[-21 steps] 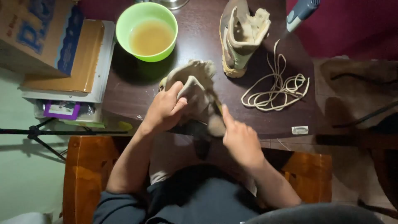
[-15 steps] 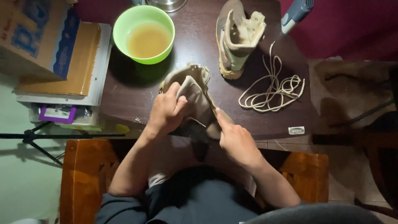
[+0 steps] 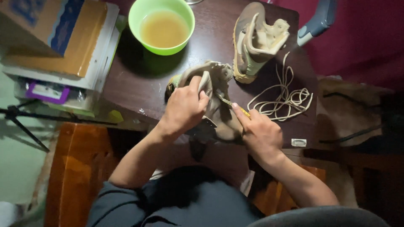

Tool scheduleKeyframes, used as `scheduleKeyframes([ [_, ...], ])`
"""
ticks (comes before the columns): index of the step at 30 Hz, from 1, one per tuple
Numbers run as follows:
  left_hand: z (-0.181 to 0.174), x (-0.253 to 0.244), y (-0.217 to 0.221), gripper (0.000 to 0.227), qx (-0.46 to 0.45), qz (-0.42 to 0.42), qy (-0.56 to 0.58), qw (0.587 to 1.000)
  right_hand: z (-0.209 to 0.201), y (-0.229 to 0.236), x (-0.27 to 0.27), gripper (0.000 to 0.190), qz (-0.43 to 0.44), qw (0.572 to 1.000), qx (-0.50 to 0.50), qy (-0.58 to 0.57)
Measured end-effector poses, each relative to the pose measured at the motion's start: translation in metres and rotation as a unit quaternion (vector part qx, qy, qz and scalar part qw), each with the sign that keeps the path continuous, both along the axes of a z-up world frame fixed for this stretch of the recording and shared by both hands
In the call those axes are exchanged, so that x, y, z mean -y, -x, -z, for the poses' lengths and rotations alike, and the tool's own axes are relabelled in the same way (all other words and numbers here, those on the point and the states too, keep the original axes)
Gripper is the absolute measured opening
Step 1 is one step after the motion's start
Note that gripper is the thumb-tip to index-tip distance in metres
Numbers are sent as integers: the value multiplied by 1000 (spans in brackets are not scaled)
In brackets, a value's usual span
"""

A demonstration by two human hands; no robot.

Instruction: Cleaning or applying a liquid treatment to the interior and exterior of tan boots using a toothbrush.

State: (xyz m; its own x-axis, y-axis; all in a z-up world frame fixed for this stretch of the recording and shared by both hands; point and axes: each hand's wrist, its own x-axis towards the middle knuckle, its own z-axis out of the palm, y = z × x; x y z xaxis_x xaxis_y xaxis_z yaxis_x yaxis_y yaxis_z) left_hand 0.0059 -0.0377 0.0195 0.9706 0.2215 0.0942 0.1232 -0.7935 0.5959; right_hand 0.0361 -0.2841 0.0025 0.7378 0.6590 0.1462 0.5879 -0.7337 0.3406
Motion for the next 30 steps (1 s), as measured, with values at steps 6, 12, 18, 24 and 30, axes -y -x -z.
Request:
scheduleKeyframes([
  [6, -14, 2, -3, 61, -35, 35, -6, 999, -67, 27, -5, 65, 29, 992, -78, 99],
  [12, 9, 2, -15, 62, -39, 31, -26, 998, -70, -3, -17, 67, 3, 993, -37, 112],
  [18, 9, 5, -14, 66, -38, 29, -7, 999, -92, -2, -34, 65, 18, 988, -78, 134],
  [24, 11, 7, -18, 69, -45, 20, -8, 999, -66, -12, -12, 61, 12, 971, -149, 186],
  [30, 4, 4, -17, 69, -55, 22, -3, 998, -75, -34, -64, 37, -6, 977, -138, 161],
])
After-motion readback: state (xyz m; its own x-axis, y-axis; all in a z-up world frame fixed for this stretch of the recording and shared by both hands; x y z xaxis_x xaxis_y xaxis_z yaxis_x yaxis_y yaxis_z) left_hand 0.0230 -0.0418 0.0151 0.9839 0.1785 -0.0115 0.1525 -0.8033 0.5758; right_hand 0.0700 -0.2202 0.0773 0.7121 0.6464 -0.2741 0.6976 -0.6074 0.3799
